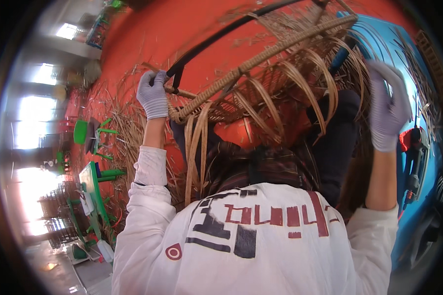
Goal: Assembling a woven furniture component using a pneumatic stapler and bamboo strips.
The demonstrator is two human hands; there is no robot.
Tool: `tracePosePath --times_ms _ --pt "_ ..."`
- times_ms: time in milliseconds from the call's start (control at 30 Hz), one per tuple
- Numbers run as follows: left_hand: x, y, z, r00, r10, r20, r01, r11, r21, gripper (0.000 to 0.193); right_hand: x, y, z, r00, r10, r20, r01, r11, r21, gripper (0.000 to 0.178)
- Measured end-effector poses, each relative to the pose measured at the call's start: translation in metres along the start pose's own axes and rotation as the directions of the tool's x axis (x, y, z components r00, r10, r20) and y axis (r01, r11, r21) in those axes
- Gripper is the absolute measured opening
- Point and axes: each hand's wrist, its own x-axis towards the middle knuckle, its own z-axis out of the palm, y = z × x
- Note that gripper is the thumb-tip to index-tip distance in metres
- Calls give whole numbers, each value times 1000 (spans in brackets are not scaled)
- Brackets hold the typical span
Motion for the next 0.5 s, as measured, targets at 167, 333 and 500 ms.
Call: tracePosePath --times_ms 167,333,500 --pt "28 -11 6 997 -68 25 68 998 11 18 -81 76 -127 939 303 -163 -344 855 -388 20" --pt "50 -48 6 988 -132 83 121 985 120 24 -160 110 -187 826 461 -326 -555 768 -319 31" --pt "68 -89 -13 962 -10 273 -32 989 147 20 -179 93 -198 902 378 -206 -383 487 -785 31"
